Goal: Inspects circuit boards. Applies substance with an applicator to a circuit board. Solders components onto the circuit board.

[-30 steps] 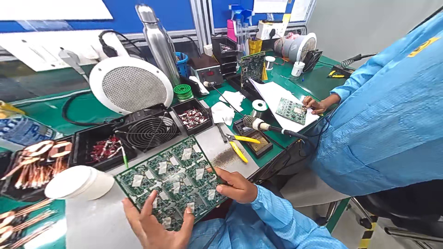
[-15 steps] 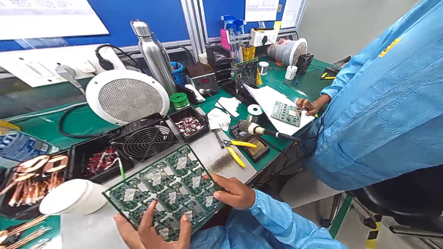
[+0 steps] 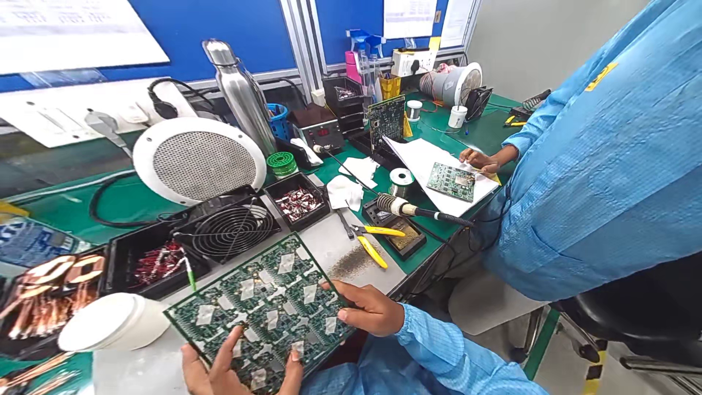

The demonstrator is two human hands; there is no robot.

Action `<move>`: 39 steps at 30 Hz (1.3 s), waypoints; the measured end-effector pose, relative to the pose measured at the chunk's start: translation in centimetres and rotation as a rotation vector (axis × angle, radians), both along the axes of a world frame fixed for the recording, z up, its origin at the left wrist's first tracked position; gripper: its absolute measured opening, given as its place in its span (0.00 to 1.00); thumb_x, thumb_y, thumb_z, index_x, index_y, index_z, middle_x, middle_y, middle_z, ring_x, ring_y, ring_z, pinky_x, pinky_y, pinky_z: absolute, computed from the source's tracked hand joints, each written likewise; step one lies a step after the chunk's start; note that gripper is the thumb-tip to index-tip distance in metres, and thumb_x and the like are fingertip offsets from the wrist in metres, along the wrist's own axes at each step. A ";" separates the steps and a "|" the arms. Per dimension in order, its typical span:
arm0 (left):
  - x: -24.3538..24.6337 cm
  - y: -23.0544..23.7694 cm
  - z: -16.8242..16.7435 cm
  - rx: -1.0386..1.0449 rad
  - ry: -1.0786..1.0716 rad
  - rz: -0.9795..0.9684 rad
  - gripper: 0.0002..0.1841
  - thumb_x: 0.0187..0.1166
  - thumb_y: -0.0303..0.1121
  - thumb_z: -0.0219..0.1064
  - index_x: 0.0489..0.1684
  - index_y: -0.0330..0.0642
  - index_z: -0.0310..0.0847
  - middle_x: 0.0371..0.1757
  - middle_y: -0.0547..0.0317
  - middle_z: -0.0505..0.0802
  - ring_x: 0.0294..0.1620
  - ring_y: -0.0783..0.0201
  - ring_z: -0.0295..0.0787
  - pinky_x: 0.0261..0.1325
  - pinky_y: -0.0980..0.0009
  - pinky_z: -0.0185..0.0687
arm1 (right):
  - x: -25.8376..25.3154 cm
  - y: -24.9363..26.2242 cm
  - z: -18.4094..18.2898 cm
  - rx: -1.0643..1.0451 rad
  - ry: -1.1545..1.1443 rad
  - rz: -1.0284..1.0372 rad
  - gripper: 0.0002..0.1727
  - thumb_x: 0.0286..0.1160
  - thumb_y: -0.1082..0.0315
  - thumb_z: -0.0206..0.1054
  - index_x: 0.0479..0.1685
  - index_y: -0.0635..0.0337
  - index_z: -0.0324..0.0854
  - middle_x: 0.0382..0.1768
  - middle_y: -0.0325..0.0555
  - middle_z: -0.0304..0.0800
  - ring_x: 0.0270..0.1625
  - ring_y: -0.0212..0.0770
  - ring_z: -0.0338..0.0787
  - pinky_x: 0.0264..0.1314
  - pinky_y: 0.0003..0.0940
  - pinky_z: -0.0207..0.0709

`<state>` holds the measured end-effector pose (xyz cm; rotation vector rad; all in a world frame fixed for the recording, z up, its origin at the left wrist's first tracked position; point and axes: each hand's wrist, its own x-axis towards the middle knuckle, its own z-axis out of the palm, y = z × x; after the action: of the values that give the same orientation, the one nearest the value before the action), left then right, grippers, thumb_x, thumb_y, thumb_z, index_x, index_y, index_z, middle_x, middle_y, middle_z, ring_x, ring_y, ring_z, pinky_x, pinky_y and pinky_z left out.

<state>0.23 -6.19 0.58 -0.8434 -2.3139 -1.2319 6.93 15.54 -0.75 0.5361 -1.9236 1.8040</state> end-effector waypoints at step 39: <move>0.2 0.4 -0.5 0.035 0.048 0.036 0.41 0.66 0.46 0.70 0.77 0.24 0.65 0.85 0.05 0.47 0.94 0.37 0.42 0.91 0.65 0.40 | -0.1 0.0 -0.1 0.002 0.017 0.003 0.28 0.80 0.79 0.52 0.79 0.87 0.64 0.47 0.63 0.91 0.42 0.28 0.90 0.50 0.23 0.82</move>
<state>0.47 -5.75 0.10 -0.8064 -2.2537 -1.2205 6.86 15.56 -0.81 0.5534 -1.9144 1.7939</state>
